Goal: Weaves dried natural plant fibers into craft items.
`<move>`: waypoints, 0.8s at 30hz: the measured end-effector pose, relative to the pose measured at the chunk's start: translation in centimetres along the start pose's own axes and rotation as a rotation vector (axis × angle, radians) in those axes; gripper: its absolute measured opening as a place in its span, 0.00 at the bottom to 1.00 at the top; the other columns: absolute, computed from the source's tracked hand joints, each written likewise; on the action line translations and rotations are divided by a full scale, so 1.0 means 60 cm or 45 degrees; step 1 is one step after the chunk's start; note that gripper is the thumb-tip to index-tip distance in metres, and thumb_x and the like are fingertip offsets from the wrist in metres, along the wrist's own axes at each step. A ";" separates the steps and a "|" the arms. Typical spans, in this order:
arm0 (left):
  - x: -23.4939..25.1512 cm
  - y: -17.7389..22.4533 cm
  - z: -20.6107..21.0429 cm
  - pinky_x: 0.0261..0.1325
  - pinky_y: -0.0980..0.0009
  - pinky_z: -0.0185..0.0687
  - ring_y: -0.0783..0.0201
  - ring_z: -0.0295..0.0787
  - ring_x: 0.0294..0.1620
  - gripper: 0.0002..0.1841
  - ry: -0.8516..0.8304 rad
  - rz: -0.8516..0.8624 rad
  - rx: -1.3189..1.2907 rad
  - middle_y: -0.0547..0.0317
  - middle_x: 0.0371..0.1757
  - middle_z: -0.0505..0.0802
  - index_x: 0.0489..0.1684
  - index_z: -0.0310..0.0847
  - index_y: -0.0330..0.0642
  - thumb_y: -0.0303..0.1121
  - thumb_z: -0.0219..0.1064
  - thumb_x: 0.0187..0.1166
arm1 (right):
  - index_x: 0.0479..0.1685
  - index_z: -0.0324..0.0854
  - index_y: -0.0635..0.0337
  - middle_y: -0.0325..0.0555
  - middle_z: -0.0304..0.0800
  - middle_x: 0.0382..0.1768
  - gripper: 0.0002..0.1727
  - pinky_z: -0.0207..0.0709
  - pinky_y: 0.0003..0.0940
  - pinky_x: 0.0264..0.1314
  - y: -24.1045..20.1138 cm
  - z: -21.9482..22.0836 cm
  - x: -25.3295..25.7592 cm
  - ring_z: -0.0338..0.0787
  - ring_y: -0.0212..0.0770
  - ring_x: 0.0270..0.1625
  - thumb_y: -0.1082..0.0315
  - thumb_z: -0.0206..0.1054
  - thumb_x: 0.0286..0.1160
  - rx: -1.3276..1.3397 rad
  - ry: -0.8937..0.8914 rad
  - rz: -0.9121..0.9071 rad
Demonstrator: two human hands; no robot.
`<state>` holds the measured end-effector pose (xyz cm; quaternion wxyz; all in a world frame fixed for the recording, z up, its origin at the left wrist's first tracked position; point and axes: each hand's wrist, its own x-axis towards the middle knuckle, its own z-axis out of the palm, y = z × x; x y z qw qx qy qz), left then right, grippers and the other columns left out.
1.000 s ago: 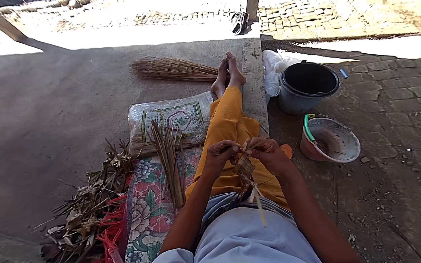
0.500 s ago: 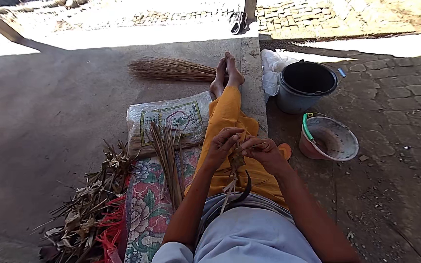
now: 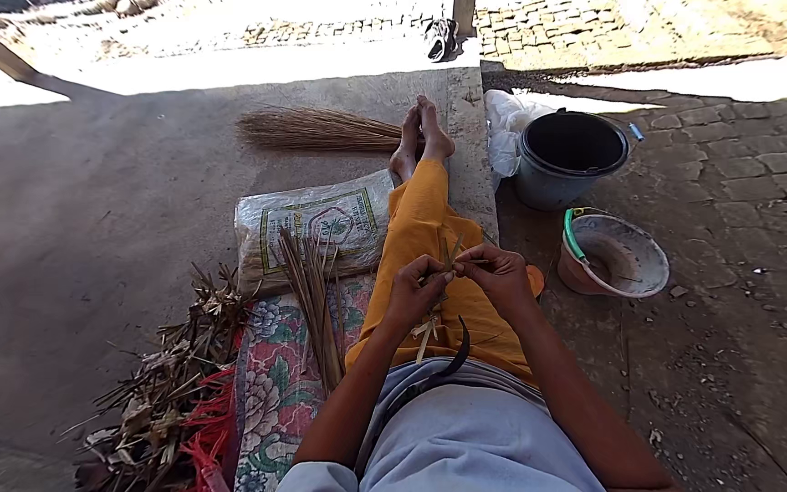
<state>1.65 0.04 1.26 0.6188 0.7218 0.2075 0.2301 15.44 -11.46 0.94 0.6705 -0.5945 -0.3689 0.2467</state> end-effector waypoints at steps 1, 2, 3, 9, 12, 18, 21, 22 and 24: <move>0.000 0.001 -0.007 0.38 0.79 0.81 0.76 0.82 0.31 0.01 -0.023 -0.011 0.024 0.62 0.33 0.88 0.39 0.84 0.34 0.22 0.70 0.77 | 0.39 0.89 0.62 0.39 0.94 0.34 0.06 0.89 0.26 0.44 -0.002 -0.006 0.002 0.91 0.29 0.34 0.81 0.75 0.67 -0.008 -0.014 0.047; 0.001 0.002 -0.014 0.39 0.79 0.80 0.76 0.82 0.31 0.01 -0.049 -0.032 0.040 0.62 0.32 0.87 0.38 0.84 0.34 0.23 0.70 0.78 | 0.38 0.89 0.63 0.40 0.93 0.32 0.06 0.88 0.26 0.42 -0.004 -0.011 0.004 0.90 0.30 0.32 0.81 0.75 0.66 -0.009 -0.023 0.096; 0.001 0.002 -0.020 0.39 0.79 0.80 0.76 0.82 0.31 0.01 -0.073 -0.057 0.051 0.63 0.32 0.87 0.38 0.84 0.34 0.23 0.69 0.79 | 0.38 0.89 0.63 0.40 0.92 0.31 0.06 0.88 0.26 0.41 -0.003 -0.015 0.005 0.90 0.30 0.30 0.81 0.75 0.66 -0.019 -0.032 0.123; 0.009 -0.004 -0.052 0.38 0.78 0.80 0.77 0.82 0.29 0.04 -0.156 -0.191 0.204 0.64 0.30 0.88 0.41 0.85 0.36 0.27 0.69 0.80 | 0.46 0.90 0.63 0.41 0.93 0.37 0.07 0.84 0.22 0.41 0.026 -0.013 -0.001 0.88 0.26 0.33 0.74 0.74 0.72 -0.435 -0.067 -0.205; 0.016 0.000 -0.061 0.42 0.64 0.81 0.69 0.84 0.31 0.06 -0.121 -0.238 0.584 0.61 0.32 0.91 0.42 0.90 0.42 0.34 0.71 0.81 | 0.42 0.93 0.63 0.50 0.93 0.39 0.06 0.86 0.34 0.47 0.040 0.003 -0.003 0.91 0.38 0.39 0.73 0.73 0.73 -0.731 -0.080 -0.365; 0.033 0.053 -0.012 0.61 0.43 0.77 0.43 0.84 0.67 0.15 -0.431 -0.488 1.554 0.46 0.59 0.91 0.60 0.91 0.49 0.31 0.58 0.87 | 0.51 0.88 0.72 0.65 0.90 0.47 0.15 0.81 0.55 0.60 -0.006 0.052 -0.005 0.91 0.62 0.54 0.70 0.58 0.87 -1.256 -0.572 0.025; 0.032 0.048 -0.002 0.53 0.45 0.80 0.39 0.83 0.66 0.14 -0.724 -0.239 1.798 0.40 0.56 0.90 0.55 0.90 0.39 0.23 0.57 0.85 | 0.50 0.86 0.72 0.63 0.89 0.47 0.15 0.79 0.58 0.59 -0.019 0.044 0.010 0.90 0.62 0.56 0.68 0.57 0.89 -1.320 -0.740 0.083; 0.033 0.039 -0.014 0.52 0.46 0.80 0.39 0.83 0.63 0.13 -0.807 -0.082 1.787 0.41 0.53 0.90 0.53 0.91 0.39 0.24 0.57 0.86 | 0.48 0.87 0.71 0.62 0.90 0.45 0.14 0.79 0.58 0.58 -0.014 0.030 0.017 0.90 0.61 0.53 0.68 0.59 0.88 -1.247 -0.786 0.062; 0.038 0.013 -0.047 0.51 0.48 0.80 0.43 0.86 0.56 0.11 -0.910 0.276 1.596 0.45 0.45 0.91 0.47 0.92 0.43 0.27 0.60 0.85 | 0.40 0.87 0.68 0.54 0.88 0.35 0.14 0.79 0.50 0.51 0.006 -0.003 0.030 0.88 0.50 0.42 0.66 0.61 0.87 -0.996 -0.882 0.004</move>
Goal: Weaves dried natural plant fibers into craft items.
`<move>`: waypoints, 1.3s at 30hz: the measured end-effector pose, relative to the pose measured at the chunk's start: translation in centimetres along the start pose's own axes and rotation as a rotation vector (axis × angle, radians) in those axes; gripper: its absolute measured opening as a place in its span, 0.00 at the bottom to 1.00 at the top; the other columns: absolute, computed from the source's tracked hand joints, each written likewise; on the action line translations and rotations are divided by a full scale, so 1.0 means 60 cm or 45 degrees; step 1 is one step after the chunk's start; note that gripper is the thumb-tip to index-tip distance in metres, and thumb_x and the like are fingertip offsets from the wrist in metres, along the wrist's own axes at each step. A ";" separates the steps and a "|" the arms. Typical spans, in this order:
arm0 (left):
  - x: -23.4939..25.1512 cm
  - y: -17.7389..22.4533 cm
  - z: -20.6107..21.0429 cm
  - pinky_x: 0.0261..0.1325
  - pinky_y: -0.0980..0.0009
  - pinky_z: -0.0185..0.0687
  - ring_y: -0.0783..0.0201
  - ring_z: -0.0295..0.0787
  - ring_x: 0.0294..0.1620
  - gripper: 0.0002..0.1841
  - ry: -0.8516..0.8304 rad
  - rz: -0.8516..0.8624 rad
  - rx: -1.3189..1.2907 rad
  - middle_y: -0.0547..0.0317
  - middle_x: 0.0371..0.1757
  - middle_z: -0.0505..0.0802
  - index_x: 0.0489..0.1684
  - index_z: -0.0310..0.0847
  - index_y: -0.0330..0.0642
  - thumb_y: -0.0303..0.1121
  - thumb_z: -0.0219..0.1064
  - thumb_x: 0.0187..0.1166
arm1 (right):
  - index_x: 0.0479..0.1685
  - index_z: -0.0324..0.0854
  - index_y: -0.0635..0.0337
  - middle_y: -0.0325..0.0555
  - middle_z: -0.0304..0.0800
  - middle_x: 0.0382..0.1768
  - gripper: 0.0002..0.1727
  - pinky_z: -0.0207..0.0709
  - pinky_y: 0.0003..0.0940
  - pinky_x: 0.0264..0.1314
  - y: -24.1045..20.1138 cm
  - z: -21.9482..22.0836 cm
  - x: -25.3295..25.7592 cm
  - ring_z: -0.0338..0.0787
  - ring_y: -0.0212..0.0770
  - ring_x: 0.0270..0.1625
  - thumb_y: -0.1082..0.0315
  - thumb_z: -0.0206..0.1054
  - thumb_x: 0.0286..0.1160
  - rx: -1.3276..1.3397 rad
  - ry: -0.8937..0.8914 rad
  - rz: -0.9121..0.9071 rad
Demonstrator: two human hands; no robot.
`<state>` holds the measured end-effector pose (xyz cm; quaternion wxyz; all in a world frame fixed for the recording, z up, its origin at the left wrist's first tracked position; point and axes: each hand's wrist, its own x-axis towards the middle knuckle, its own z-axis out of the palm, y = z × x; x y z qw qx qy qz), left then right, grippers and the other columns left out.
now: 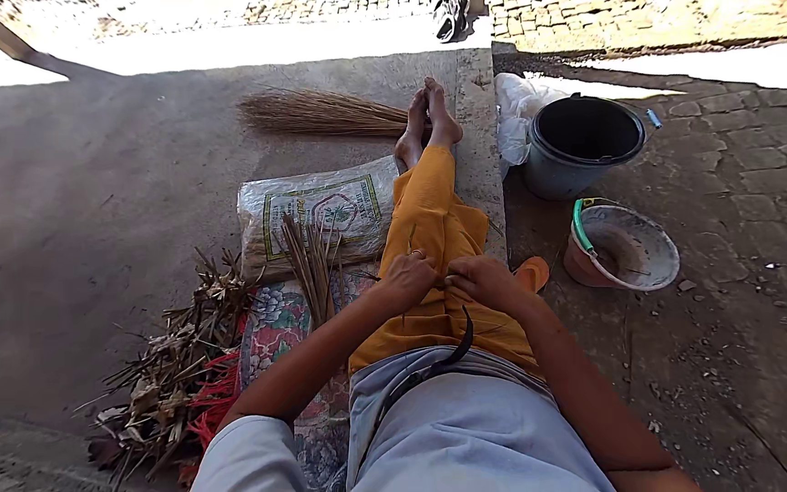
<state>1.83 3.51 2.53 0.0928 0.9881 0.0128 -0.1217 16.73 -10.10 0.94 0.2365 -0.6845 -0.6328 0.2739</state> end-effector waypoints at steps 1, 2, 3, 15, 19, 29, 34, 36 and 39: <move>-0.004 -0.015 0.007 0.51 0.51 0.80 0.47 0.87 0.53 0.11 0.086 0.158 -0.088 0.50 0.43 0.91 0.44 0.93 0.46 0.29 0.61 0.85 | 0.36 0.86 0.66 0.47 0.83 0.28 0.14 0.75 0.41 0.44 0.018 -0.003 -0.001 0.82 0.40 0.34 0.65 0.62 0.87 0.155 -0.016 -0.076; -0.008 -0.025 0.011 0.52 0.53 0.81 0.51 0.88 0.52 0.11 0.158 0.283 -0.229 0.53 0.44 0.92 0.44 0.94 0.46 0.31 0.62 0.85 | 0.32 0.84 0.63 0.38 0.78 0.23 0.14 0.69 0.30 0.37 0.032 -0.004 -0.002 0.75 0.30 0.29 0.65 0.62 0.86 0.356 -0.026 -0.135; -0.011 -0.030 0.015 0.52 0.57 0.82 0.56 0.88 0.51 0.11 0.229 0.375 -0.424 0.55 0.45 0.92 0.44 0.94 0.45 0.31 0.63 0.85 | 0.28 0.82 0.60 0.31 0.76 0.22 0.14 0.67 0.21 0.35 0.040 -0.005 -0.003 0.73 0.22 0.27 0.66 0.61 0.85 0.598 -0.042 -0.164; 0.023 0.057 0.058 0.43 0.77 0.81 0.75 0.83 0.33 0.18 0.862 -0.293 -1.706 0.61 0.36 0.89 0.71 0.78 0.34 0.24 0.64 0.83 | 0.23 0.76 0.60 0.32 0.68 0.15 0.20 0.69 0.20 0.26 -0.009 0.063 -0.002 0.70 0.25 0.18 0.68 0.53 0.92 1.119 0.673 0.381; 0.020 0.064 0.049 0.41 0.77 0.82 0.75 0.84 0.33 0.09 0.861 -0.327 -1.819 0.60 0.37 0.90 0.55 0.84 0.32 0.22 0.65 0.82 | 0.21 0.74 0.58 0.33 0.68 0.16 0.21 0.71 0.20 0.28 -0.013 0.051 -0.012 0.71 0.26 0.19 0.68 0.53 0.92 1.144 0.647 0.410; -0.003 0.042 0.030 0.40 0.68 0.92 0.65 0.91 0.32 0.11 0.608 -0.380 -2.669 0.56 0.34 0.91 0.50 0.87 0.33 0.23 0.56 0.86 | 0.42 0.86 0.60 0.31 0.90 0.37 0.08 0.84 0.23 0.48 0.030 0.015 -0.049 0.88 0.23 0.39 0.68 0.62 0.83 0.773 0.649 -0.318; -0.005 0.044 0.032 0.41 0.67 0.93 0.65 0.92 0.32 0.11 0.413 -0.231 -2.758 0.57 0.32 0.92 0.46 0.87 0.35 0.26 0.55 0.85 | 0.44 0.94 0.60 0.40 0.93 0.49 0.06 0.85 0.27 0.62 0.042 0.017 -0.038 0.90 0.30 0.55 0.70 0.72 0.76 0.596 0.797 -0.582; -0.003 0.046 0.035 0.40 0.68 0.93 0.66 0.92 0.32 0.14 0.356 -0.223 -2.779 0.58 0.32 0.92 0.43 0.87 0.37 0.25 0.52 0.87 | 0.43 0.95 0.59 0.40 0.93 0.46 0.06 0.84 0.25 0.62 0.040 0.025 -0.034 0.89 0.29 0.54 0.71 0.72 0.76 0.568 0.820 -0.603; -0.003 0.047 0.041 0.39 0.68 0.92 0.66 0.92 0.32 0.16 0.283 -0.245 -2.836 0.58 0.32 0.92 0.41 0.86 0.39 0.27 0.49 0.89 | 0.42 0.96 0.57 0.39 0.92 0.44 0.06 0.81 0.24 0.62 0.039 0.028 -0.031 0.87 0.30 0.54 0.70 0.72 0.76 0.499 0.825 -0.592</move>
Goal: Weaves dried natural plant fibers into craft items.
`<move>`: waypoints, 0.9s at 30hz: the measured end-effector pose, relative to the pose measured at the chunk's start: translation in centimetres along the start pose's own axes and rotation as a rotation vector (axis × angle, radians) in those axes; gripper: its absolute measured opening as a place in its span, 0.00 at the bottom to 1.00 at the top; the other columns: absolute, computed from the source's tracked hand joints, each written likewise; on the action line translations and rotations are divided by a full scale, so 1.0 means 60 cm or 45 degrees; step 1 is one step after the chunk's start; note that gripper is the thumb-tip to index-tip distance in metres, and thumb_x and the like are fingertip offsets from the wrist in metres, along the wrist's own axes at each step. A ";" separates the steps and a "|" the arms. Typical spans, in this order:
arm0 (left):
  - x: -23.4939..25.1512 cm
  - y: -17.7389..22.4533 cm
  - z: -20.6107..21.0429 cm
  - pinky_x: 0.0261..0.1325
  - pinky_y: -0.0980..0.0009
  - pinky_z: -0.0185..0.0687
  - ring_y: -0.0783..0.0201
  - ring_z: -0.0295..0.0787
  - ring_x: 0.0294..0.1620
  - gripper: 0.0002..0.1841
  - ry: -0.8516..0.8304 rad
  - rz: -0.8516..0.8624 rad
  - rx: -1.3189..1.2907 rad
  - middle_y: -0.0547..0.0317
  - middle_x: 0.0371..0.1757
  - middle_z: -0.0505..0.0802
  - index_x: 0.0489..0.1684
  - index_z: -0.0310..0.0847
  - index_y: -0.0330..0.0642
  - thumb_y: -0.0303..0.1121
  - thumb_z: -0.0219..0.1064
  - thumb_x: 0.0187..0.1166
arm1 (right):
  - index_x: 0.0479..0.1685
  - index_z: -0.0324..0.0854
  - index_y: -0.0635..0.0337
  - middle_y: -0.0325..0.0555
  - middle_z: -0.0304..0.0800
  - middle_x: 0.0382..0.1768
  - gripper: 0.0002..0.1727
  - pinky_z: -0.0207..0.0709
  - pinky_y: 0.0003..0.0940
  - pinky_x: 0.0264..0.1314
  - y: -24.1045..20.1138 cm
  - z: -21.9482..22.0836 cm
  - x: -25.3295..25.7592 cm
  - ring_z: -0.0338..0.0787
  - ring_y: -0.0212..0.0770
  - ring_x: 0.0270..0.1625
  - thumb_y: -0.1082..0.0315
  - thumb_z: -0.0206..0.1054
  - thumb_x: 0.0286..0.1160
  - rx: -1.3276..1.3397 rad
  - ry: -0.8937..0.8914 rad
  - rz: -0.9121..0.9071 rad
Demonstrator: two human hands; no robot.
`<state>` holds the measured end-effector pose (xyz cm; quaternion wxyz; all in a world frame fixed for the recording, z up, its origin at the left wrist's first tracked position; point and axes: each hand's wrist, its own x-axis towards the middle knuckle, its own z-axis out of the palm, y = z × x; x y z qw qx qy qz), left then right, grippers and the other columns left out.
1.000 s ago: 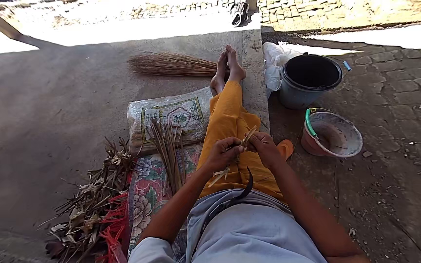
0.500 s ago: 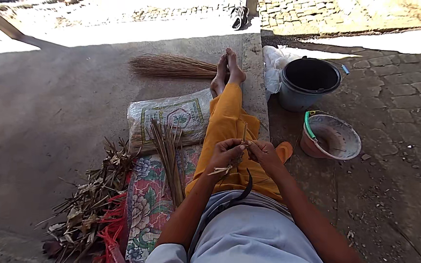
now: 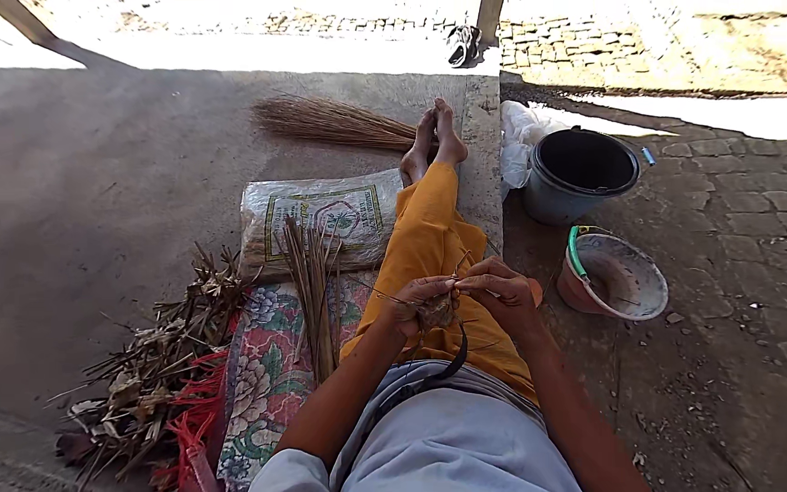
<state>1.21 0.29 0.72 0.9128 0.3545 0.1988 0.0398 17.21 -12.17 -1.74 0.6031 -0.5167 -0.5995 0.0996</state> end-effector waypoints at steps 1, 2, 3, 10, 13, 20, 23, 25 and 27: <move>0.000 -0.002 0.000 0.39 0.68 0.92 0.65 0.92 0.32 0.16 0.012 -0.014 -0.021 0.57 0.32 0.92 0.42 0.86 0.39 0.28 0.49 0.90 | 0.41 0.96 0.58 0.40 0.91 0.44 0.06 0.81 0.24 0.61 -0.001 0.002 0.000 0.86 0.29 0.53 0.69 0.72 0.76 -0.005 -0.010 0.013; -0.001 -0.005 0.001 0.38 0.68 0.93 0.65 0.92 0.32 0.15 0.034 -0.019 -0.044 0.56 0.33 0.92 0.44 0.85 0.39 0.28 0.49 0.90 | 0.41 0.95 0.59 0.40 0.90 0.44 0.07 0.81 0.23 0.60 -0.003 0.005 0.000 0.87 0.28 0.52 0.69 0.72 0.77 -0.003 -0.022 0.034; -0.001 -0.008 0.004 0.38 0.67 0.92 0.64 0.92 0.32 0.14 0.073 -0.008 -0.054 0.55 0.33 0.92 0.47 0.85 0.39 0.27 0.49 0.90 | 0.41 0.94 0.62 0.41 0.89 0.43 0.07 0.82 0.22 0.59 -0.005 0.010 0.000 0.87 0.27 0.50 0.69 0.71 0.78 -0.004 -0.032 0.066; -0.006 -0.022 0.033 0.37 0.65 0.92 0.63 0.92 0.31 0.09 0.351 0.269 0.011 0.53 0.32 0.91 0.47 0.83 0.33 0.24 0.55 0.88 | 0.42 0.86 0.69 0.44 0.85 0.41 0.10 0.77 0.18 0.56 -0.033 0.050 -0.001 0.83 0.24 0.46 0.70 0.62 0.83 -0.079 0.049 0.420; -0.007 -0.021 0.041 0.39 0.66 0.92 0.63 0.92 0.33 0.10 0.395 0.344 0.075 0.53 0.34 0.91 0.49 0.82 0.32 0.24 0.52 0.88 | 0.42 0.84 0.68 0.41 0.85 0.38 0.09 0.78 0.17 0.51 -0.035 0.056 -0.003 0.84 0.22 0.42 0.70 0.61 0.84 -0.018 0.106 0.521; -0.003 -0.037 0.043 0.41 0.68 0.91 0.66 0.91 0.33 0.09 0.456 0.567 0.167 0.55 0.34 0.91 0.44 0.83 0.32 0.25 0.57 0.88 | 0.39 0.83 0.66 0.38 0.86 0.33 0.08 0.79 0.16 0.47 -0.045 0.056 0.005 0.84 0.20 0.37 0.71 0.62 0.83 -0.023 0.153 0.601; 0.000 -0.043 0.045 0.42 0.75 0.87 0.72 0.89 0.33 0.06 0.475 0.733 0.275 0.60 0.33 0.91 0.43 0.84 0.32 0.21 0.60 0.84 | 0.37 0.84 0.65 0.37 0.88 0.32 0.05 0.79 0.15 0.46 -0.049 0.057 0.012 0.85 0.19 0.36 0.73 0.66 0.78 0.017 0.240 0.574; -0.001 -0.044 0.047 0.42 0.75 0.88 0.72 0.89 0.33 0.06 0.473 0.805 0.303 0.61 0.33 0.92 0.42 0.85 0.32 0.20 0.62 0.83 | 0.35 0.84 0.64 0.35 0.88 0.31 0.02 0.81 0.17 0.46 -0.047 0.058 0.012 0.86 0.21 0.35 0.75 0.69 0.74 0.127 0.308 0.539; 0.000 -0.044 0.046 0.43 0.72 0.90 0.71 0.90 0.34 0.06 0.452 0.822 0.278 0.60 0.33 0.92 0.42 0.86 0.32 0.21 0.61 0.83 | 0.33 0.83 0.61 0.34 0.89 0.28 0.04 0.83 0.20 0.44 -0.041 0.054 0.015 0.86 0.23 0.33 0.76 0.73 0.69 0.241 0.350 0.535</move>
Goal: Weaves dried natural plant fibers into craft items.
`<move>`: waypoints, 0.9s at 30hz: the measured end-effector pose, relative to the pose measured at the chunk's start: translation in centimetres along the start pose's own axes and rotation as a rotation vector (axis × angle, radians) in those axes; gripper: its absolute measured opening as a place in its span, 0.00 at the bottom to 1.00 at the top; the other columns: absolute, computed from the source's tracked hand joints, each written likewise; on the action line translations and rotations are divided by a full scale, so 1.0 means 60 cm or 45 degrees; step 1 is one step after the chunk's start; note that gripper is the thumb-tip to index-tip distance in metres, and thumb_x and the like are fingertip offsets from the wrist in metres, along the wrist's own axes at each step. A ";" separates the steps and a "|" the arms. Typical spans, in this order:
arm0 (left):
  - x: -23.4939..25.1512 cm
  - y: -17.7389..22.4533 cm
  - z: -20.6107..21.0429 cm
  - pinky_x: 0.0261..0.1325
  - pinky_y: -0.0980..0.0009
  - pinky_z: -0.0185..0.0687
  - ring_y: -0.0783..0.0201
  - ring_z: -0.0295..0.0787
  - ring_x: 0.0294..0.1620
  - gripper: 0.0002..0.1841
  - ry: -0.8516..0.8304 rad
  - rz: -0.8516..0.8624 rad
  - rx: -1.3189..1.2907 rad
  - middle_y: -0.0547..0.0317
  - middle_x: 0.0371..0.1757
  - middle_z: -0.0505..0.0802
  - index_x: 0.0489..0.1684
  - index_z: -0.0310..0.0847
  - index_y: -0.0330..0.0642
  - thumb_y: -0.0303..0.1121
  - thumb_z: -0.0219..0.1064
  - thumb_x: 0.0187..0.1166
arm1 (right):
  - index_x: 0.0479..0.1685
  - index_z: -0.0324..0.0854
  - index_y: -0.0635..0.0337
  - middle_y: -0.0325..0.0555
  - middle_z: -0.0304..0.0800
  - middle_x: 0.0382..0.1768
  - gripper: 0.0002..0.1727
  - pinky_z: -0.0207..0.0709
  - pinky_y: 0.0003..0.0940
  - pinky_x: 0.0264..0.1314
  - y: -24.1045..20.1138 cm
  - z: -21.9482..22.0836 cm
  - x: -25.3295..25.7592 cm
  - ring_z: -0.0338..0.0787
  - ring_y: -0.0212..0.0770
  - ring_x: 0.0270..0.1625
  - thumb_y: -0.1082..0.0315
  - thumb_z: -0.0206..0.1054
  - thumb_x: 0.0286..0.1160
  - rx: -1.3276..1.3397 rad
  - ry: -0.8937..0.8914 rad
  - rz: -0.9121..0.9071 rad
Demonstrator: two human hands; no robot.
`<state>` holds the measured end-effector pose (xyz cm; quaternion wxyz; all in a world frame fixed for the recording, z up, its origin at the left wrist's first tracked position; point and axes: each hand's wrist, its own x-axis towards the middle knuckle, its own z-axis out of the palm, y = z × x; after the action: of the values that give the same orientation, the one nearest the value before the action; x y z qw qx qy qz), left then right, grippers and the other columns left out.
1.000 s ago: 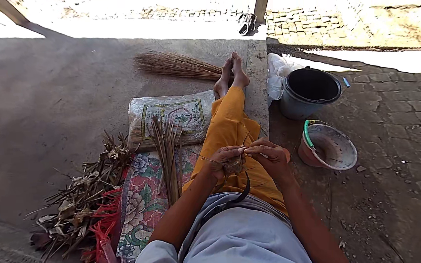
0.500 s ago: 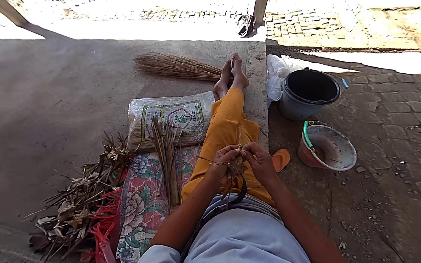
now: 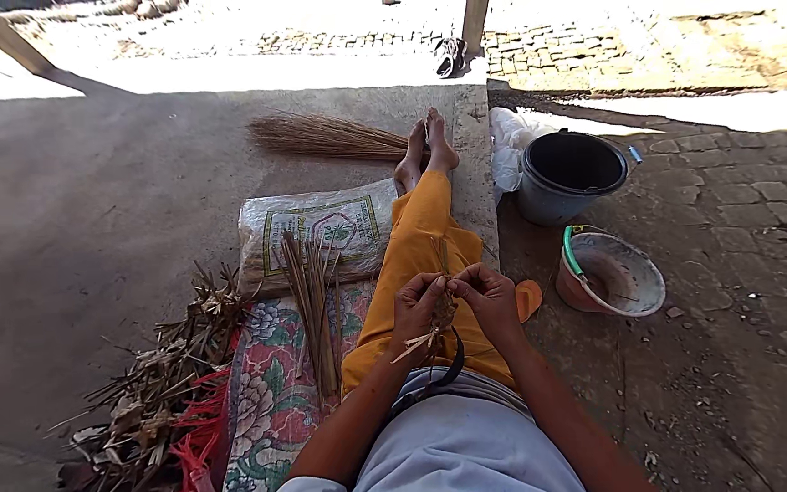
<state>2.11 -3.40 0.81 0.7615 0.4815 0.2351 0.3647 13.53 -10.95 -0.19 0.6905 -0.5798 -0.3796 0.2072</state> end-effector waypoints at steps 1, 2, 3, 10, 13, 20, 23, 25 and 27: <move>0.001 -0.001 0.000 0.43 0.71 0.90 0.70 0.90 0.35 0.06 0.003 -0.002 -0.015 0.59 0.34 0.92 0.42 0.86 0.32 0.21 0.61 0.83 | 0.32 0.83 0.60 0.34 0.89 0.27 0.05 0.83 0.20 0.42 0.001 -0.001 0.003 0.87 0.24 0.32 0.76 0.75 0.68 0.034 0.004 0.011; 0.001 -0.002 0.000 0.43 0.70 0.91 0.69 0.91 0.34 0.07 0.016 -0.009 -0.030 0.59 0.34 0.93 0.42 0.86 0.31 0.21 0.61 0.83 | 0.31 0.84 0.60 0.33 0.89 0.27 0.06 0.83 0.20 0.41 0.003 0.000 0.006 0.87 0.24 0.31 0.76 0.76 0.66 0.054 0.011 0.013; 0.001 -0.003 0.002 0.42 0.70 0.91 0.69 0.91 0.34 0.07 0.031 -0.021 -0.041 0.58 0.33 0.93 0.42 0.86 0.31 0.21 0.61 0.83 | 0.31 0.84 0.60 0.33 0.89 0.26 0.06 0.83 0.20 0.41 0.005 0.000 0.006 0.86 0.24 0.30 0.76 0.77 0.65 0.065 0.017 0.006; -0.002 -0.010 0.002 0.38 0.72 0.90 0.70 0.90 0.28 0.08 0.086 -0.067 -0.015 0.57 0.30 0.92 0.40 0.86 0.30 0.21 0.59 0.85 | 0.30 0.81 0.60 0.33 0.83 0.22 0.07 0.77 0.18 0.34 -0.004 0.004 -0.001 0.81 0.23 0.26 0.73 0.75 0.72 0.007 -0.055 0.148; -0.004 -0.017 -0.002 0.37 0.74 0.89 0.71 0.90 0.29 0.08 0.053 0.022 0.044 0.57 0.31 0.93 0.41 0.86 0.28 0.21 0.60 0.84 | 0.29 0.80 0.62 0.37 0.85 0.20 0.08 0.80 0.22 0.34 -0.016 -0.002 0.004 0.84 0.27 0.24 0.75 0.75 0.71 0.154 -0.103 0.352; 0.000 -0.018 -0.007 0.37 0.76 0.88 0.72 0.89 0.29 0.08 0.152 0.062 0.096 0.57 0.30 0.93 0.39 0.86 0.28 0.20 0.60 0.84 | 0.42 0.86 0.70 0.46 0.93 0.34 0.04 0.88 0.28 0.51 -0.021 -0.011 0.004 0.92 0.34 0.36 0.82 0.70 0.73 0.388 -0.181 0.530; 0.003 -0.016 -0.007 0.36 0.74 0.89 0.71 0.89 0.28 0.10 0.171 -0.013 0.047 0.57 0.29 0.92 0.39 0.87 0.28 0.21 0.59 0.85 | 0.43 0.88 0.69 0.44 0.94 0.35 0.05 0.87 0.26 0.51 -0.012 -0.011 0.003 0.92 0.31 0.38 0.82 0.71 0.71 0.278 -0.199 0.388; 0.001 -0.014 -0.005 0.35 0.74 0.89 0.71 0.89 0.27 0.10 0.186 -0.056 0.037 0.57 0.28 0.92 0.40 0.86 0.28 0.21 0.58 0.85 | 0.42 0.90 0.67 0.42 0.94 0.37 0.05 0.86 0.23 0.51 -0.001 -0.011 0.001 0.91 0.28 0.40 0.80 0.71 0.71 0.184 -0.177 0.255; -0.001 -0.011 -0.002 0.36 0.72 0.90 0.70 0.89 0.27 0.10 0.186 -0.080 0.012 0.57 0.29 0.92 0.40 0.86 0.28 0.21 0.58 0.86 | 0.41 0.90 0.67 0.42 0.94 0.42 0.05 0.86 0.23 0.53 0.005 -0.011 0.000 0.91 0.27 0.42 0.80 0.72 0.71 0.152 -0.155 0.168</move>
<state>2.20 -3.57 0.17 0.7511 0.4495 0.3069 0.3737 14.06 -11.32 -0.53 0.6841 -0.5478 -0.3690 0.3094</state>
